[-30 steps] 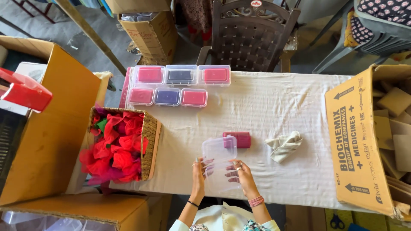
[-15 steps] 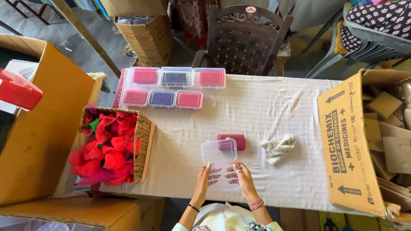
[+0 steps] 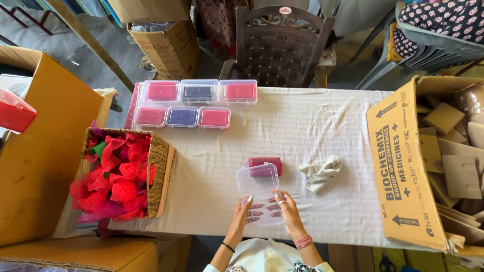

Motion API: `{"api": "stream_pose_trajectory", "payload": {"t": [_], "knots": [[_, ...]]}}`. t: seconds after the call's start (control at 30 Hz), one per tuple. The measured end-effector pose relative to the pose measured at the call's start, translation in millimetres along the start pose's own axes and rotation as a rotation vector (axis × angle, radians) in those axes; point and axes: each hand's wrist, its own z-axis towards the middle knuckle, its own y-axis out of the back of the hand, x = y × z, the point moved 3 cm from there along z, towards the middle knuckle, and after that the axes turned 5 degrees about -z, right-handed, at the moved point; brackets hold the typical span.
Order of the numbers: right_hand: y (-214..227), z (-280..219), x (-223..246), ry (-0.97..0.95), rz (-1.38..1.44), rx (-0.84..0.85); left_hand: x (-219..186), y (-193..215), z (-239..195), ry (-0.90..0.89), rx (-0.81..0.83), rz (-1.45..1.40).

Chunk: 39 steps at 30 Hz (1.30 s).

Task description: The person sits at a table, opens a small plastic storage box, and wipes a pink bar with a cloth before placing it inside. They then take cardboard pieces one at a time from a large cardboard box and wipe each piece with the cloth, setting the wiped pieces on the table.

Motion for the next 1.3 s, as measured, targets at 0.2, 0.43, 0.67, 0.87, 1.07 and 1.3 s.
{"api": "stream_pose_trajectory", "payload": {"t": [0.2,0.43,0.67,0.87,1.07,1.3], "knots": [[9,7,0,0.030,0.008,0.035,19,10,18,-0.041,-0.007,0.003],[40,40,-10,0.124,-0.091,-0.037,21,38,36,-0.149,-0.140,-0.063],[86,71,9,0.135,-0.006,-0.195,35,102,61,-0.196,-0.302,-0.273],[107,120,0,0.189,-0.058,-0.273,21,99,75,-0.140,-0.241,-0.434],[82,181,-42,0.253,-0.245,-0.310,17,70,132,-0.216,-0.060,-0.575],[20,165,-11,0.441,-0.581,-0.438,3,24,179,-0.265,0.038,-0.581]]}}
